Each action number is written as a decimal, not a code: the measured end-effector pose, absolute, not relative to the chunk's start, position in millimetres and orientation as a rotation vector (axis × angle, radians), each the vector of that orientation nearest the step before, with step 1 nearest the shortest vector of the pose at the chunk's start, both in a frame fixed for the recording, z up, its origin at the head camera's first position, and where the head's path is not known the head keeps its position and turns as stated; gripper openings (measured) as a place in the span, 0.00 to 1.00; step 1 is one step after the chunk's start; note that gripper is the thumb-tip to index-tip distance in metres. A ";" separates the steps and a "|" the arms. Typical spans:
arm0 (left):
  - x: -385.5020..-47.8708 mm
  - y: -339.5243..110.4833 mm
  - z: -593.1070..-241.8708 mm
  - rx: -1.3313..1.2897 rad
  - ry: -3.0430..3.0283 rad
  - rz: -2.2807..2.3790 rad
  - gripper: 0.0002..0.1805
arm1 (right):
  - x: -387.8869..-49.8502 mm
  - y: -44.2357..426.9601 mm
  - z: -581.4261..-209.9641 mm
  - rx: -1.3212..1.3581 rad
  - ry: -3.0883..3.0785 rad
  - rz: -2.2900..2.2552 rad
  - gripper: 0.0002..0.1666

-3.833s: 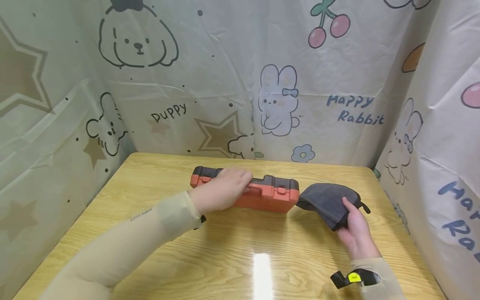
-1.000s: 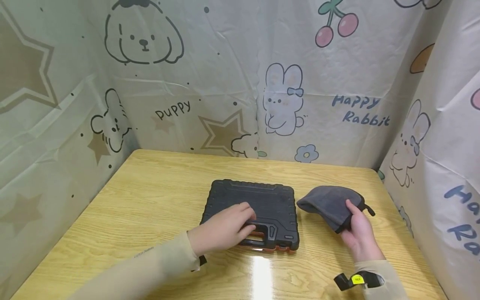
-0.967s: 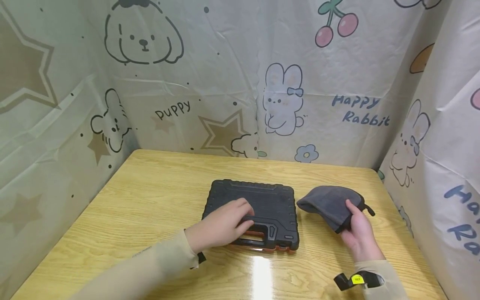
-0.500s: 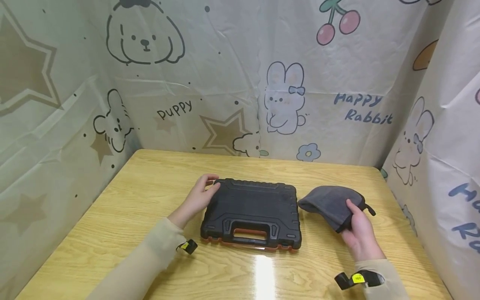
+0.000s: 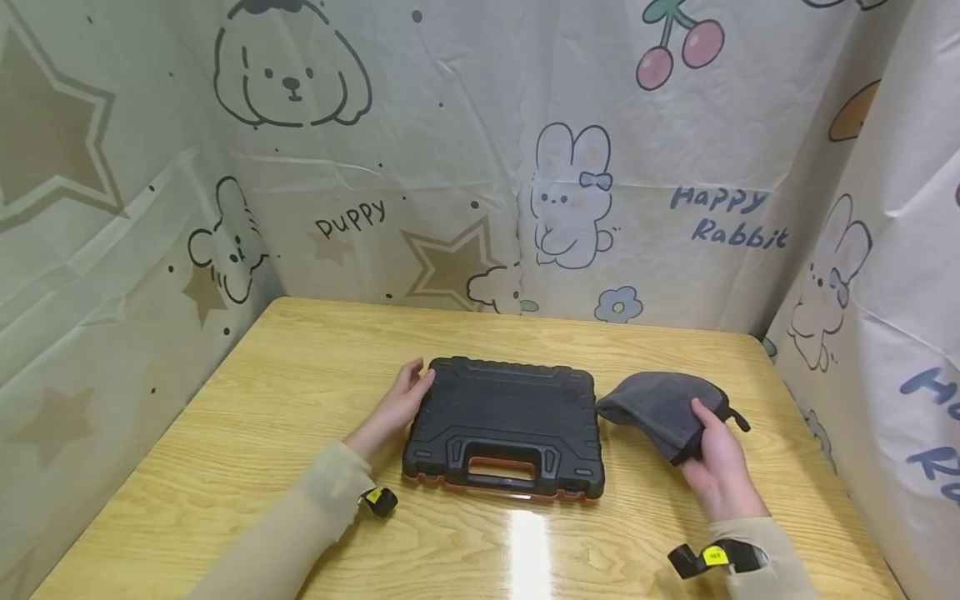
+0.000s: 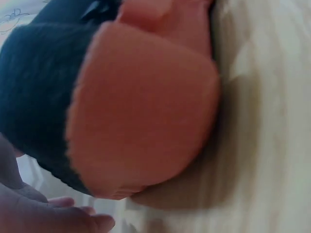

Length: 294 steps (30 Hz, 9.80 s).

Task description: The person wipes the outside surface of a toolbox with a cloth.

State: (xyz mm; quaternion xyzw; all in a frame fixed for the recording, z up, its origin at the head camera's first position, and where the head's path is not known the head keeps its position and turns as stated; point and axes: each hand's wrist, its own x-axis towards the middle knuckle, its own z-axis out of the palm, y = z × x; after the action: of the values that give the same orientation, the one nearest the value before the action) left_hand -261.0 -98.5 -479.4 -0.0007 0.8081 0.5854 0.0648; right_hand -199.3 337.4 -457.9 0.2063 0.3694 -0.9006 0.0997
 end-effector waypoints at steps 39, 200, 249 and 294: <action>-255.6 -92.8 -500.9 0.033 2.425 1.683 0.34 | -221.6 327.7 -439.9 0.455 2.481 -1.941 0.48; -251.9 -93.9 -503.1 -0.041 2.338 1.796 0.32 | -252.0 204.3 -435.9 -0.903 3.088 -0.285 0.24; -254.0 -94.6 -504.7 -0.055 2.332 1.843 0.32 | -122.5 211.3 -423.4 -0.973 2.841 -0.375 0.22; -252.0 -94.1 -501.8 -0.013 2.299 1.841 0.32 | -239.8 193.9 -419.4 -1.002 2.944 -0.246 0.25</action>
State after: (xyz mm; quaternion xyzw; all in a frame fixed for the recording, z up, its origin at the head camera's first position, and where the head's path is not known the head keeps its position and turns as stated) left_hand -252.0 -94.1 -501.8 -0.0042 0.7768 0.6221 0.0977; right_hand -239.8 193.9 -419.4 -0.3211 0.9437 -0.0789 0.0110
